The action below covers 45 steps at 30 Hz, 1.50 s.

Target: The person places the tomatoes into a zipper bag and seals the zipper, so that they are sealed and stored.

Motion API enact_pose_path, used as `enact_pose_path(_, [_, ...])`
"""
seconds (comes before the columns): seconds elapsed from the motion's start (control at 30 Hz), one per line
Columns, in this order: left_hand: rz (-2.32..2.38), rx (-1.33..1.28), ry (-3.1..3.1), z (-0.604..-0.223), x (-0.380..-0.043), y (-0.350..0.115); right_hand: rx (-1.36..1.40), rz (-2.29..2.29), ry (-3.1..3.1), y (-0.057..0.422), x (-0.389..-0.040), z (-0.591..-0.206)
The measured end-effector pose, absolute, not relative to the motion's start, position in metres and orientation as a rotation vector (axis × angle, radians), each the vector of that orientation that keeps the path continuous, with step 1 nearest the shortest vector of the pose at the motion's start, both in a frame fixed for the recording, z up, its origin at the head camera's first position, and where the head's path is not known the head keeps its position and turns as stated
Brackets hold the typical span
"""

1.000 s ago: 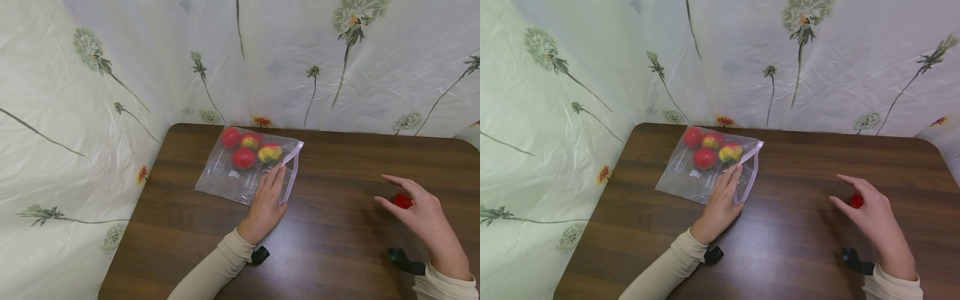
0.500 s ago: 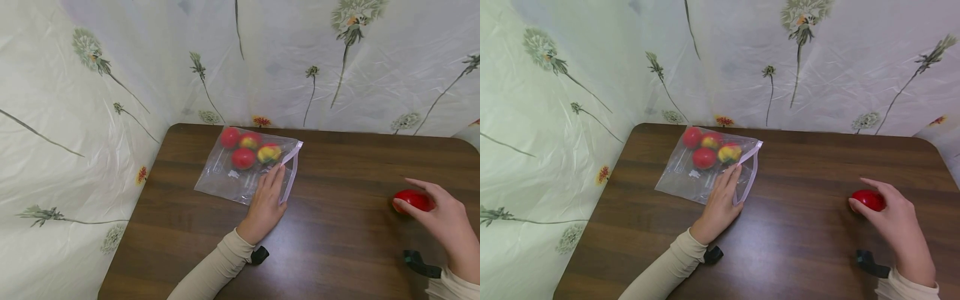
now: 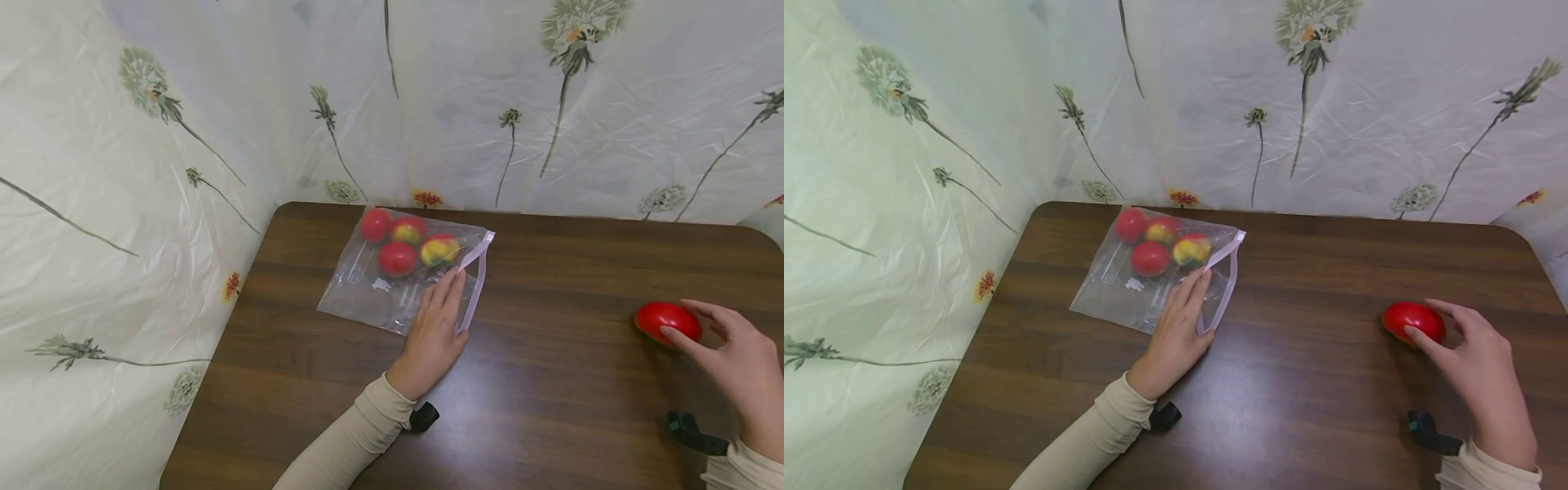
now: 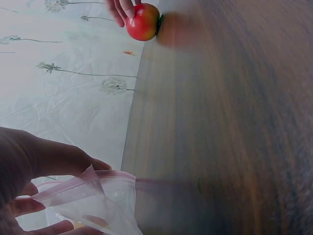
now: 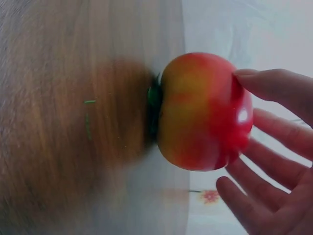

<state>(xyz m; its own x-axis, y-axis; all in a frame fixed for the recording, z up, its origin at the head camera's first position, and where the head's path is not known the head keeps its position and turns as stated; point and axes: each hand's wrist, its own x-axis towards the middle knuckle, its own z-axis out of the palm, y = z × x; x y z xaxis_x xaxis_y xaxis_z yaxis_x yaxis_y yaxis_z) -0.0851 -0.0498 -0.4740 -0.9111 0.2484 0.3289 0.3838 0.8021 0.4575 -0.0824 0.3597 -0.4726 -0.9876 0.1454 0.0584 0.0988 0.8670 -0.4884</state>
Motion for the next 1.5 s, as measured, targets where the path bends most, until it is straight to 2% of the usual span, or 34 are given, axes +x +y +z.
enact_pose_path(0.2, [-0.765,-0.487,-2.739,-0.475,-0.085,-0.050,-0.275,0.764,-2.986,0.364,-0.085,-0.476])
enact_pose_path(0.97, [-0.769,-0.482,-2.751,-0.474,-0.085,-0.050,-0.304,0.844,-3.026,0.367,-0.088,-0.480])
enact_pose_path(1.5, [-0.782,-0.489,-2.741,-0.474,-0.085,-0.050,-0.181,1.083,-3.023,0.352,-0.091,-0.480])
